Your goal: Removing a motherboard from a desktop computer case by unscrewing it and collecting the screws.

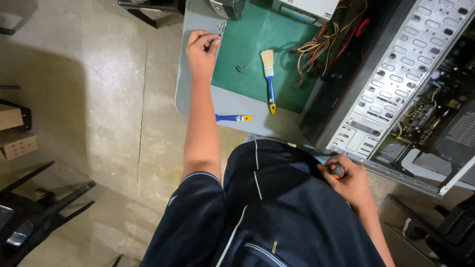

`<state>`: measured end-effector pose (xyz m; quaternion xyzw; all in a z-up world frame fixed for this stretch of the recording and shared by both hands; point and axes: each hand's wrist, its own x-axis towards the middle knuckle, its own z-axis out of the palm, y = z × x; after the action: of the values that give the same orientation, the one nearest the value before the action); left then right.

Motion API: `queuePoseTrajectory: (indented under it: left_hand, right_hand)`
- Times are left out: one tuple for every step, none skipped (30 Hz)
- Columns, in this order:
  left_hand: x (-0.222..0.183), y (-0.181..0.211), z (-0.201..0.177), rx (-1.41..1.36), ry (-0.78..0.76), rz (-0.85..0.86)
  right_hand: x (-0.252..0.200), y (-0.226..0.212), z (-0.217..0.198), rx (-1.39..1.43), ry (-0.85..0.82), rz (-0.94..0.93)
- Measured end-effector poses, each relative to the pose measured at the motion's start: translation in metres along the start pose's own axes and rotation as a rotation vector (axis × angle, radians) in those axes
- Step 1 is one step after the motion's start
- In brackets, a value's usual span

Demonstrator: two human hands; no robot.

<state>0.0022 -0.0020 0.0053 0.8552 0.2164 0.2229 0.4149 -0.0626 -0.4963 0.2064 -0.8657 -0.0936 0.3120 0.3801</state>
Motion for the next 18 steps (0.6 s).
queuePoseTrajectory:
  left_hand:
    - [0.000, 0.001, 0.001, -0.006, 0.021, 0.002]
    - [0.001, 0.002, 0.003, -0.013, 0.041, 0.004]
    - [0.003, -0.002, 0.008, -0.014, 0.040, 0.005]
    - [0.003, -0.005, 0.012, 0.019, 0.082, 0.024]
    - [0.004, -0.009, 0.016, 0.051, 0.124, 0.043]
    - [0.006, -0.009, 0.018, 0.051, 0.124, 0.043]
    - [0.008, -0.010, 0.020, 0.039, 0.113, 0.021]
    - [0.009, -0.010, 0.021, 0.027, 0.103, -0.002]
    - [0.011, -0.010, 0.019, 0.028, 0.103, -0.004]
    - [0.013, -0.009, 0.016, 0.017, 0.065, 0.007]
    - [0.016, -0.008, 0.014, 0.007, 0.027, 0.017]
    - [0.019, -0.010, 0.010, 0.004, 0.026, 0.018]
    - [0.022, -0.013, 0.006, -0.005, 0.025, 0.023]
    - [0.023, -0.015, 0.002, -0.012, 0.023, 0.027]
    - [0.023, -0.013, 0.002, -0.014, 0.021, 0.026]
    - [0.023, -0.011, -0.001, 0.011, -0.030, 0.052]
    - [0.024, -0.010, -0.004, 0.036, -0.081, 0.078]
    - [0.021, -0.013, -0.002, 0.038, -0.081, 0.076]
  right_hand:
    - [0.000, 0.000, 0.000, -0.009, 0.000, 0.000]
    - [0.000, 0.000, 0.000, -0.018, 0.003, 0.001]
    - [0.000, 0.000, 0.000, -0.018, 0.005, 0.002]
    - [0.000, 0.001, 0.000, -0.030, 0.008, 0.003]
    - [0.000, 0.001, 0.000, -0.042, 0.010, 0.004]
    - [0.000, -0.001, 0.000, -0.042, 0.010, 0.005]
    - [0.000, -0.002, 0.000, -0.035, 0.009, 0.017]
    - [0.000, -0.003, 0.000, -0.029, 0.006, 0.028]
    - [0.000, -0.003, 0.000, -0.029, 0.005, 0.029]
    - [0.000, -0.002, 0.000, -0.034, 0.008, 0.025]
    - [0.000, -0.002, 0.000, -0.040, 0.011, 0.021]
    - [0.001, -0.004, 0.000, -0.041, 0.014, 0.022]
    - [0.002, -0.006, 0.000, -0.037, 0.011, 0.034]
    - [0.001, -0.007, 0.000, -0.032, 0.007, 0.047]
    - [0.001, -0.008, -0.001, -0.033, 0.008, 0.049]
    - [0.002, -0.010, -0.001, -0.033, 0.010, 0.048]
    - [0.003, -0.011, 0.000, -0.034, 0.011, 0.046]
    - [0.002, -0.010, 0.000, -0.034, 0.009, 0.046]
